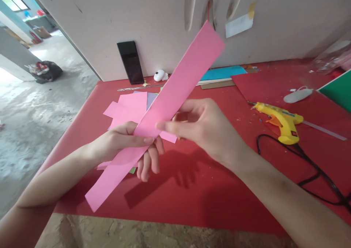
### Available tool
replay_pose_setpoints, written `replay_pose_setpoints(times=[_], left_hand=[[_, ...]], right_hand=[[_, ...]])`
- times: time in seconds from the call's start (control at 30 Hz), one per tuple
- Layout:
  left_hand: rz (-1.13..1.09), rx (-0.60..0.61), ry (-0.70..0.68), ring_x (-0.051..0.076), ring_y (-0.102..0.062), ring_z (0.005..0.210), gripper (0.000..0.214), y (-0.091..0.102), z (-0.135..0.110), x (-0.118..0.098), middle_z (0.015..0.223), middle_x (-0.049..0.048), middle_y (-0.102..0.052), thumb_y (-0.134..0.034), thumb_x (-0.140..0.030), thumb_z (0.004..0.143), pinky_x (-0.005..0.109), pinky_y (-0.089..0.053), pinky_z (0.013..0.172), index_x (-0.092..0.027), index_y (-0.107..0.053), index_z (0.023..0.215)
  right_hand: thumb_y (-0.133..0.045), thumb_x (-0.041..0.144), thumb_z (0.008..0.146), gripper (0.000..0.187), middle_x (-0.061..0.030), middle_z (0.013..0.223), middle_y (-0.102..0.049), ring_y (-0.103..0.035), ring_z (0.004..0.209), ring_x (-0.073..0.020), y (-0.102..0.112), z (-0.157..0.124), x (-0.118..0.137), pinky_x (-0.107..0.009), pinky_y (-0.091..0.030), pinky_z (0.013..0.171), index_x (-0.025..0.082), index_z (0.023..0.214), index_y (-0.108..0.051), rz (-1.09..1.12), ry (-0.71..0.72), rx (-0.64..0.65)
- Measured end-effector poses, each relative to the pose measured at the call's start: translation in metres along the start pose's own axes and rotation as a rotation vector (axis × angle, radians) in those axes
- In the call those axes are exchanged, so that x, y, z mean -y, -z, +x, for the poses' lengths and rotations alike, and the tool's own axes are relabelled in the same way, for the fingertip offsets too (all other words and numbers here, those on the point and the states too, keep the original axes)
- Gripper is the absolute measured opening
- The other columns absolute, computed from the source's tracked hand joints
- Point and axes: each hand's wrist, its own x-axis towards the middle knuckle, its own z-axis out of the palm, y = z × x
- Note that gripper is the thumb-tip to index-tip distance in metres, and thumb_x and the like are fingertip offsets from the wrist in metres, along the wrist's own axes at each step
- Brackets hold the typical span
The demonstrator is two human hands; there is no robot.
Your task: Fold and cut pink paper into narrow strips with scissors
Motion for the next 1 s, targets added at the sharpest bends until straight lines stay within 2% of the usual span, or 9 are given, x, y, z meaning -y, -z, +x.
replay_pose_setpoints(times=[0.1,0.23,0.33,0.4,0.47,0.6,0.7,0.8,1.0], left_hand=[[0.141,-0.047,-0.012,0.013,-0.069,0.06,0.018,-0.001,0.002,-0.001,0.081,0.0081,-0.074,-0.049,-0.019,0.094,0.023,-0.055,0.056,-0.01,-0.065,0.093],[0.432,-0.093,-0.077,0.005,-0.052,0.046,0.027,-0.003,0.002,0.001,0.072,0.0016,-0.066,-0.04,-0.022,0.097,0.021,-0.048,0.053,-0.011,-0.064,0.094],[0.703,-0.205,-0.19,0.007,-0.047,0.054,0.033,-0.001,-0.002,-0.001,0.066,-0.0021,-0.055,-0.034,-0.031,0.1,0.022,-0.044,0.058,-0.015,-0.062,0.09],[0.887,-0.316,-0.258,0.011,-0.048,0.062,0.044,0.002,-0.007,-0.003,0.067,-0.0009,-0.055,-0.028,-0.042,0.101,0.024,-0.044,0.06,-0.018,-0.06,0.085],[1.063,-0.391,-0.306,0.011,-0.05,0.063,0.05,0.005,-0.01,-0.007,0.067,-0.0004,-0.056,-0.024,-0.047,0.101,0.024,-0.044,0.061,-0.019,-0.058,0.078],[1.438,-0.473,-0.358,0.008,-0.045,0.053,0.03,0.006,-0.011,-0.009,0.059,-0.0032,-0.054,-0.047,-0.032,0.096,0.021,-0.036,0.052,-0.017,-0.056,0.071],[1.611,-0.539,-0.354,0.009,-0.046,0.051,0.027,0.004,-0.01,-0.007,0.059,-0.0016,-0.059,-0.05,-0.027,0.094,0.021,-0.033,0.05,-0.015,-0.059,0.072],[1.716,-0.585,-0.34,0.011,-0.049,0.051,0.028,0.003,-0.011,-0.005,0.061,0.0008,-0.063,-0.049,-0.027,0.094,0.022,-0.032,0.049,-0.014,-0.062,0.074],[1.835,-0.501,-0.382,0.011,-0.048,0.046,0.032,0.0,-0.014,-0.001,0.054,-0.0009,-0.058,-0.046,-0.024,0.095,0.023,-0.029,0.045,-0.014,-0.064,0.071]], right_hand=[[-0.083,0.035,0.064,0.016,0.0019,0.057,-0.061,-0.057,0.059,-0.0136,-0.011,-0.004,0.001,-0.029,-0.046,0.057,0.026,0.06,-0.07,-0.001,-0.053,0.072],[-0.082,0.029,0.065,0.015,0.0031,0.053,-0.058,-0.05,0.05,-0.0088,-0.015,-0.004,-0.003,-0.024,-0.041,0.048,0.023,0.059,-0.07,0.064,-0.099,0.078],[-0.079,0.029,0.069,0.006,0.0031,0.055,-0.062,-0.049,0.047,-0.0077,-0.005,0.002,-0.007,-0.023,-0.04,0.044,0.025,0.068,-0.075,0.103,-0.029,0.14],[-0.077,0.036,0.071,0.011,0.0008,0.067,-0.07,-0.059,0.055,-0.0107,0.005,0.006,-0.008,-0.025,-0.046,0.05,0.028,0.079,-0.079,0.147,0.015,0.225],[-0.073,0.038,0.073,0.014,-0.0006,0.08,-0.075,-0.066,0.068,-0.0136,0.015,0.011,-0.006,-0.025,-0.049,0.058,0.03,0.083,-0.08,0.112,-0.025,0.304],[-0.061,0.026,0.08,0.021,0.0012,0.088,-0.076,-0.066,0.076,-0.0134,0.027,0.018,-0.004,-0.024,-0.048,0.062,0.031,0.083,-0.08,-0.171,-0.114,0.391],[-0.066,0.037,0.078,0.021,-0.001,0.091,-0.076,-0.068,0.083,-0.0168,0.025,0.02,-0.006,-0.027,-0.051,0.068,0.029,0.093,-0.078,-0.3,-0.058,0.345],[-0.072,0.043,0.071,0.025,-0.0031,0.085,-0.075,-0.067,0.075,-0.0173,0.02,0.019,-0.009,-0.028,-0.052,0.064,0.025,0.087,-0.078,-0.408,-0.031,0.31],[-0.067,0.036,0.074,0.015,-0.0026,0.081,-0.074,-0.065,0.071,-0.017,0.007,0.009,-0.009,-0.027,-0.05,0.059,0.025,0.075,-0.077,-0.48,-0.021,0.282]])
